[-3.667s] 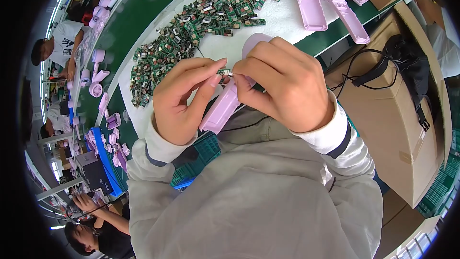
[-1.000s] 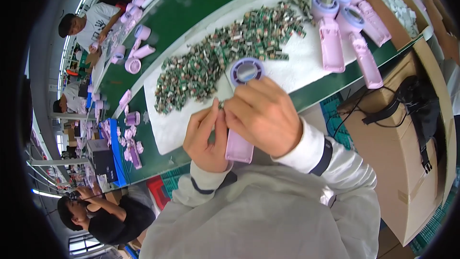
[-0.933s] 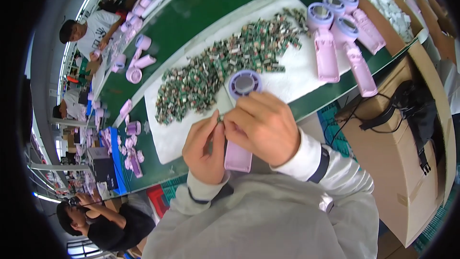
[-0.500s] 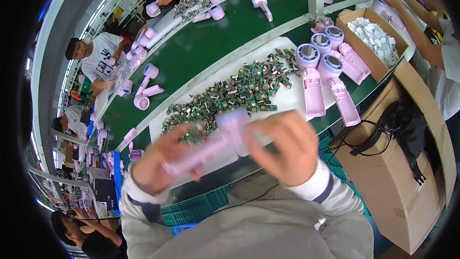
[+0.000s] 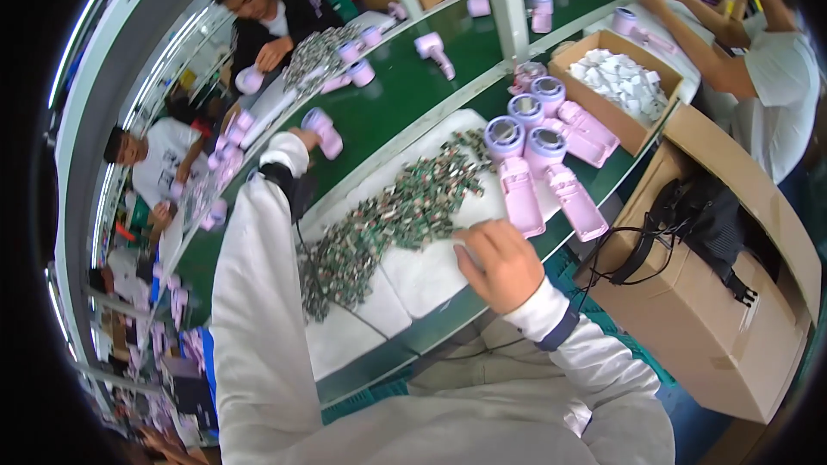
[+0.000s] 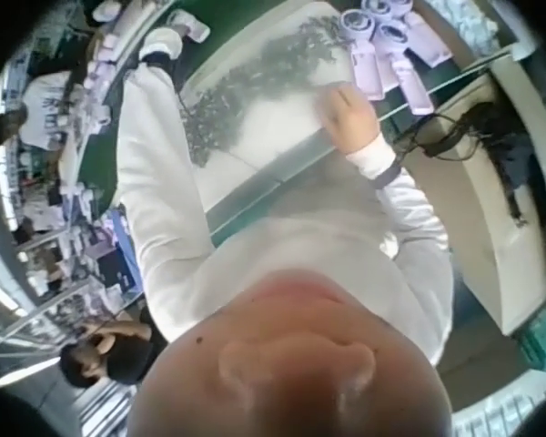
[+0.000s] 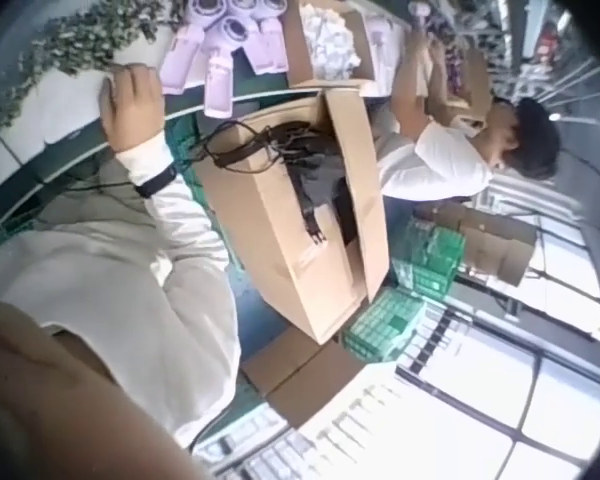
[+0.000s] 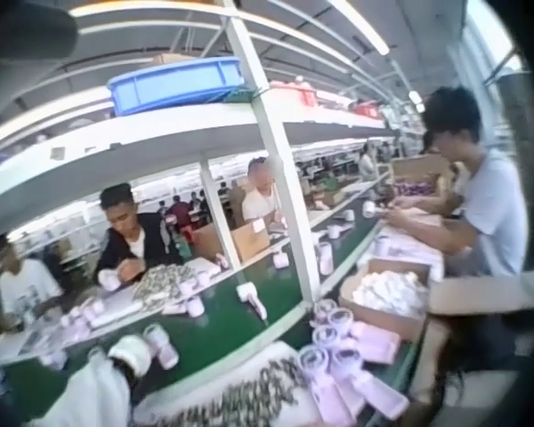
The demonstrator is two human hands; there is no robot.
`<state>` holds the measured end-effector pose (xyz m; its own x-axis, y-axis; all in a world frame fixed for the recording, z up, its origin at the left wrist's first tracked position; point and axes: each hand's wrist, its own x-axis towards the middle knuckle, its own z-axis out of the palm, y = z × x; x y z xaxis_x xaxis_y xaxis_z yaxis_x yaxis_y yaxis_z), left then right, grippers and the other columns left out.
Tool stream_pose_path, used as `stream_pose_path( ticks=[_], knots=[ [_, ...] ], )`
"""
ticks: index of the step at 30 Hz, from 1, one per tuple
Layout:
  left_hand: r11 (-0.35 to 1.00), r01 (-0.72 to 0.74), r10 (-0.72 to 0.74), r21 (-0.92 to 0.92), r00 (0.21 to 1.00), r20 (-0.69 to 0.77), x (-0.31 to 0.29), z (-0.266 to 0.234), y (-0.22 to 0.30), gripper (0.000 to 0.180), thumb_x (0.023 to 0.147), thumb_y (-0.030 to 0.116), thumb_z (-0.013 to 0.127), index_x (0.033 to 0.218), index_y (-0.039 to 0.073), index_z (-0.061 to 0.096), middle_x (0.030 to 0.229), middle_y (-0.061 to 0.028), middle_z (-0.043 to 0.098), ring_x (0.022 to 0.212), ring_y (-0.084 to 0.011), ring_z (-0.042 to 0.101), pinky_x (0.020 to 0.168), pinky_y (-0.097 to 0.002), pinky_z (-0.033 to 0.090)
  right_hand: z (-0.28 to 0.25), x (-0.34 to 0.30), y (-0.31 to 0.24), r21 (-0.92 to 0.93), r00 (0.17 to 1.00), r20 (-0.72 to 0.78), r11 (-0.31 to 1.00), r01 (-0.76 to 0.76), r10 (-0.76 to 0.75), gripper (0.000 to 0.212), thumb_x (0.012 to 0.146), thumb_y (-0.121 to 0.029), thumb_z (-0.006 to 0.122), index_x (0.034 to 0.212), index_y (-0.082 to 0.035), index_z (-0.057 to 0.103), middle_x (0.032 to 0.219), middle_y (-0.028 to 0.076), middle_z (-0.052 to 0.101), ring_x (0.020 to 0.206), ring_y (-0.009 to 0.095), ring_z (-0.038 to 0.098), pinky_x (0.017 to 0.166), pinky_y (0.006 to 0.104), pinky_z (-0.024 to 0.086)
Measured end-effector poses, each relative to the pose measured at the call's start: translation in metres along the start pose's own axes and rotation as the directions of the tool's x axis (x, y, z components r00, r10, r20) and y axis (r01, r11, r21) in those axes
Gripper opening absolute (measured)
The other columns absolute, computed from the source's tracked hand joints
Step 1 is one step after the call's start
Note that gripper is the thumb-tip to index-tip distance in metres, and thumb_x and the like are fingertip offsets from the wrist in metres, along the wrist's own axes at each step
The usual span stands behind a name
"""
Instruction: The person picks up a pink fan housing and a circuit board, connects a wire to the board, and fits the board into the housing. They then set the assembly down and repeat the process with another fan housing and circuit board.
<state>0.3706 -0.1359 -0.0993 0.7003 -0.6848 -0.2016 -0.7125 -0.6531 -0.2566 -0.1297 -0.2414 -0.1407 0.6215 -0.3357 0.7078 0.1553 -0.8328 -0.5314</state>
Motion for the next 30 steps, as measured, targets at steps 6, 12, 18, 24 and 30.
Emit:
stream_pose_path(
  ticks=[6, 12, 18, 24, 30],
  knots=[
    [0.957, -0.093, -0.004, -0.276, 0.943, -0.332, 0.021, -0.08, 0.153, 0.061, 0.086, 0.044, 0.074, 0.133, 0.006, 0.065, 0.128, -0.0224, 0.068, 0.116, -0.0411, 0.066, 0.106, -0.0529, 0.048, -0.01, -0.015, 0.005, -0.125, 1.0, 0.014, 0.992, -0.025, 0.027, 0.02, 0.079, -0.003, 0.078, 0.098, -0.006, 0.073, 0.086, 0.006, 0.065, 0.079, 0.026, 0.062, 0.072, 0.0361, 0.051],
    [0.943, -0.015, -0.042, -0.333, 0.986, -0.163, 0.075, -0.134, 0.279, 0.056, 0.088, 0.046, 0.07, 0.126, 0.006, 0.07, 0.133, -0.0222, 0.067, 0.122, -0.0406, 0.064, 0.107, -0.0479, 0.05, -0.008, -0.013, 0.008, -0.149, 0.997, 0.074, 0.989, -0.018, 0.029, 0.02, 0.078, -0.006, 0.079, 0.098, -0.007, 0.073, 0.085, 0.004, 0.065, 0.078, 0.023, 0.063, 0.069, 0.0339, 0.052],
    [0.904, 0.051, -0.103, -0.425, 0.99, -0.099, 0.133, -0.113, 0.294, 0.048, 0.088, 0.039, 0.069, 0.123, 0.006, 0.072, 0.127, -0.0223, 0.069, 0.118, -0.041, 0.066, 0.102, -0.0482, 0.054, -0.004, -0.007, 0.009, -0.092, 0.997, 0.082, 0.996, -0.002, 0.01, 0.02, 0.078, -0.007, 0.079, 0.097, -0.007, 0.073, 0.084, 0.003, 0.065, 0.078, 0.021, 0.063, 0.068, 0.032, 0.052],
    [0.934, -0.311, 0.189, -0.177, 0.85, -0.492, 0.092, -0.13, 0.243, 0.035, 0.09, 0.033, 0.068, 0.107, 0.002, 0.068, 0.109, -0.0267, 0.071, 0.104, -0.0467, 0.067, 0.088, -0.0528, 0.054, -0.007, -0.012, 0.013, 0.006, 0.998, 0.058, 1.0, -0.002, 0.002, 0.019, 0.078, -0.006, 0.079, 0.096, -0.008, 0.073, 0.084, 0.003, 0.064, 0.077, 0.021, 0.062, 0.067, 0.0323, 0.051],
    [0.826, -0.533, 0.488, 0.184, 0.514, -0.706, -0.127, -0.143, 0.191, 0.02, 0.09, 0.014, 0.068, 0.098, 0.001, 0.054, 0.089, -0.0205, 0.058, 0.089, -0.0448, 0.06, 0.074, -0.0518, 0.05, -0.013, -0.012, 0.02, -0.046, 0.998, -0.035, 0.997, 0.059, -0.06, 0.018, 0.077, -0.005, 0.08, 0.094, -0.007, 0.073, 0.083, 0.002, 0.063, 0.074, 0.024, 0.059, 0.066, 0.0356, 0.048]
  ],
)
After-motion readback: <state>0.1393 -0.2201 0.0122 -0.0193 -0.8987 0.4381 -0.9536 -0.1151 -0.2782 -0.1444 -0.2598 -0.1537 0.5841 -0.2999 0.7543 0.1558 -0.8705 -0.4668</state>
